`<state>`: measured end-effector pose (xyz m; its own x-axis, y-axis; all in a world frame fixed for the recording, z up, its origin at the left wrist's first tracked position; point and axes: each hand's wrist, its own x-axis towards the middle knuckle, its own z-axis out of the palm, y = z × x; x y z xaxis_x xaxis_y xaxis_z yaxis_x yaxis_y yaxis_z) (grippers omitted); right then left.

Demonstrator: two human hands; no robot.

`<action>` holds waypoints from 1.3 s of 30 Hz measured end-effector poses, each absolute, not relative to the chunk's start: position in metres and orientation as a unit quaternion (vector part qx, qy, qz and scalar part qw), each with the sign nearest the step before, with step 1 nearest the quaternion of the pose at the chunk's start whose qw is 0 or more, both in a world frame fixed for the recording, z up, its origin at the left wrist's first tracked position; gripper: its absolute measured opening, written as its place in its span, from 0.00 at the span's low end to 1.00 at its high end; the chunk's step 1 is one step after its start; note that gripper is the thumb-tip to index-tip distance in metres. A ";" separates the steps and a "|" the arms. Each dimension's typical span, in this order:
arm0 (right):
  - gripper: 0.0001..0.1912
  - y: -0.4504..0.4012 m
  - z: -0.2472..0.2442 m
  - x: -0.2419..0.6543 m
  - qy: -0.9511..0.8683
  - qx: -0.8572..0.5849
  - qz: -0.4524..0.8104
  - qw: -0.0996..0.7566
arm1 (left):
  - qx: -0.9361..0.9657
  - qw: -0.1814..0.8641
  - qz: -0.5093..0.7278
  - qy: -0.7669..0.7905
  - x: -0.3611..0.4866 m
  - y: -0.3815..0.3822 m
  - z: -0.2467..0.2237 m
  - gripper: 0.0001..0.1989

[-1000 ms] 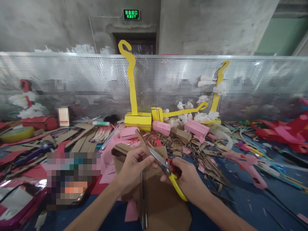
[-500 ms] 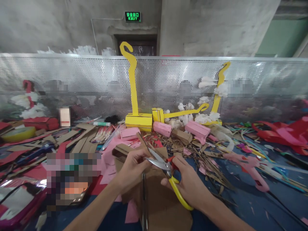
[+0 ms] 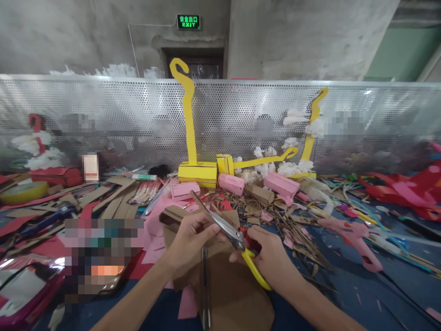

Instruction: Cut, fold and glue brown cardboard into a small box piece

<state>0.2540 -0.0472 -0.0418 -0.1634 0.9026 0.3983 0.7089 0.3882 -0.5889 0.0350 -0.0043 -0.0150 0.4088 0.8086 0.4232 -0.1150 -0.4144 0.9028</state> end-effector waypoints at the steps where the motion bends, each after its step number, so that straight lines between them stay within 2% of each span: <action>1: 0.25 -0.046 -0.042 0.254 -0.749 -0.538 0.134 0.362 | 0.683 0.485 0.484 0.252 0.036 -0.005 -0.015 0.13; 8: 0.22 -0.044 -0.038 0.258 -0.751 -0.542 0.109 0.361 | 0.643 0.510 0.509 0.259 0.038 -0.006 -0.015 0.17; 14: 0.18 -0.053 -0.033 0.256 -0.769 -0.530 0.107 0.341 | 0.674 0.494 0.491 0.247 0.034 -0.004 -0.017 0.12; 22: 0.24 -0.051 -0.036 0.253 -0.764 -0.527 0.133 0.349 | 0.691 0.488 0.479 0.237 0.034 -0.003 -0.025 0.11; 29: 0.25 -0.050 -0.038 0.254 -0.757 -0.523 0.131 0.368 | 0.676 0.495 0.482 0.257 0.035 0.000 -0.034 0.14; 39: 0.24 -0.048 -0.039 0.255 -0.756 -0.531 0.117 0.364 | 0.654 0.506 0.513 0.231 0.036 -0.005 -0.016 0.11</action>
